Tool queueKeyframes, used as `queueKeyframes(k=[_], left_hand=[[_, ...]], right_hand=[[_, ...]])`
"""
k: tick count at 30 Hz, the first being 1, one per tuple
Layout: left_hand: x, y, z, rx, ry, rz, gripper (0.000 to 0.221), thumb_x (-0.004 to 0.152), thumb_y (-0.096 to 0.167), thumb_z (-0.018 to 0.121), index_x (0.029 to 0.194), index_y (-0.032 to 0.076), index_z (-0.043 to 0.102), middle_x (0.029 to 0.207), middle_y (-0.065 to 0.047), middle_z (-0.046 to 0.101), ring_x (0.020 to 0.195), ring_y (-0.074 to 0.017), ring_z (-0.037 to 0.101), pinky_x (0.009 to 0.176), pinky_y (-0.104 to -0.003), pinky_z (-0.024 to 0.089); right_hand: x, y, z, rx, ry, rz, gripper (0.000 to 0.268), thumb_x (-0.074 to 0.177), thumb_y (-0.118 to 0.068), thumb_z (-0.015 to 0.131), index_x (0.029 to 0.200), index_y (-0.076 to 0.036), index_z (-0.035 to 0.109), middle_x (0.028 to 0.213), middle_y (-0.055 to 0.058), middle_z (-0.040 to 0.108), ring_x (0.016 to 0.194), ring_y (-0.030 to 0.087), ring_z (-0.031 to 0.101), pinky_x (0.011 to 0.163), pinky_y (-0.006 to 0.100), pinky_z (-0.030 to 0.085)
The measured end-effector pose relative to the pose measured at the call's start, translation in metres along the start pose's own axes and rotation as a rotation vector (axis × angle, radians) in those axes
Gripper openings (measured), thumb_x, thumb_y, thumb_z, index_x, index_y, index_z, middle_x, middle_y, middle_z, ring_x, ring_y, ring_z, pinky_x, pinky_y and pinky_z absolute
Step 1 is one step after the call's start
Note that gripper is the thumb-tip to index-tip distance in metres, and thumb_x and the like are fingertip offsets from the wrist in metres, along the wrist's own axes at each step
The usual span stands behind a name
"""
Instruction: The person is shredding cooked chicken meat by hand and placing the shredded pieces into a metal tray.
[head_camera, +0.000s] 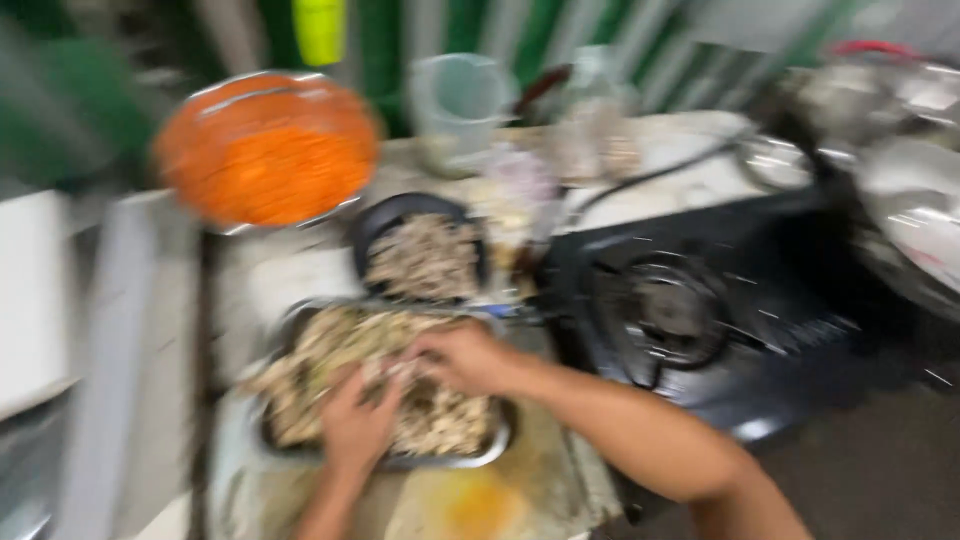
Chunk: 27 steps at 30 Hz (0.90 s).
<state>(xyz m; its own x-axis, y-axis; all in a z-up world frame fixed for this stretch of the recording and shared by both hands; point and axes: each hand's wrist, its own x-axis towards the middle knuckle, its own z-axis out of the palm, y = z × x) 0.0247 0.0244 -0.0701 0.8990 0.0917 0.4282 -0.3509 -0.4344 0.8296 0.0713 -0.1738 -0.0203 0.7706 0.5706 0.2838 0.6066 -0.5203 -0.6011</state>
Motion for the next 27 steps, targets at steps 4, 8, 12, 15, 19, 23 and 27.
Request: queueKeyframes(k=[4,8,12,15,19,23,27], left_hand=[[0.01,0.032,-0.002,0.065,0.031,0.252,0.015,0.083,0.016,0.079,0.096,0.009,0.073,0.09,-0.005,0.071,0.089,-0.0238,0.064,0.091,-0.035,0.05],[0.01,0.063,-0.005,0.071,0.079,0.108,0.01,0.081,-0.004,0.075,0.091,-0.002,0.073,0.102,-0.018,0.072,0.079,-0.0207,0.065,0.073,-0.033,0.049],[0.004,0.058,-0.003,-0.018,0.081,-0.163,0.021,0.079,-0.004,0.076,0.099,0.0,0.075,0.103,-0.011,0.069,0.083,-0.0136,0.059,0.069,-0.025,0.047],[0.006,0.017,-0.003,0.14,0.07,-0.043,0.011,0.075,0.003,0.073,0.083,0.01,0.072,0.073,-0.007,0.052,0.074,-0.0187,0.049,0.075,-0.033,0.04],[0.017,-0.011,-0.01,0.132,0.086,-0.016,0.014,0.074,0.011,0.08,0.085,0.009,0.072,0.083,-0.003,0.066,0.082,-0.0199,0.063,0.083,-0.031,0.048],[0.021,-0.003,-0.013,-0.14,0.147,-0.23,0.026,0.064,0.002,0.083,0.089,0.002,0.075,0.087,-0.02,0.07,0.093,-0.0392,0.067,0.088,-0.049,0.05],[0.049,0.046,-0.03,-0.244,0.068,-0.447,0.019,0.068,0.012,0.084,0.085,0.013,0.077,0.076,-0.002,0.072,0.079,-0.0114,0.06,0.077,-0.034,0.05]], right_hand=[[-0.003,-0.014,-0.014,-0.02,-0.051,0.026,0.019,0.097,-0.024,0.054,0.112,-0.016,0.064,0.107,0.008,0.073,0.098,0.027,0.07,0.087,0.036,0.052],[0.006,-0.041,-0.034,0.06,-0.274,0.125,0.019,0.101,-0.014,0.053,0.114,-0.005,0.064,0.084,0.013,0.07,0.052,0.017,0.061,0.048,0.028,0.057],[0.01,-0.06,-0.05,0.091,-0.353,0.275,0.02,0.104,-0.013,0.051,0.115,-0.005,0.065,0.061,0.01,0.064,0.033,0.008,0.046,0.027,0.019,0.045],[0.006,-0.031,-0.033,0.069,-0.239,0.101,0.019,0.101,-0.019,0.051,0.11,-0.008,0.064,0.089,0.01,0.074,0.06,0.018,0.07,0.059,0.031,0.061],[-0.005,-0.002,-0.009,0.02,-0.07,0.04,0.013,0.086,-0.024,0.068,0.099,-0.025,0.068,0.083,-0.003,0.074,0.071,0.013,0.069,0.068,0.03,0.051],[0.0,-0.017,-0.02,0.015,-0.048,0.115,0.026,0.081,-0.024,0.074,0.101,-0.016,0.061,0.098,0.009,0.071,0.095,0.033,0.07,0.079,0.045,0.058],[-0.006,-0.014,-0.024,-0.224,-0.017,0.001,0.022,0.077,-0.031,0.077,0.081,-0.021,0.058,0.097,-0.002,0.066,0.094,0.025,0.068,0.077,0.039,0.057]])
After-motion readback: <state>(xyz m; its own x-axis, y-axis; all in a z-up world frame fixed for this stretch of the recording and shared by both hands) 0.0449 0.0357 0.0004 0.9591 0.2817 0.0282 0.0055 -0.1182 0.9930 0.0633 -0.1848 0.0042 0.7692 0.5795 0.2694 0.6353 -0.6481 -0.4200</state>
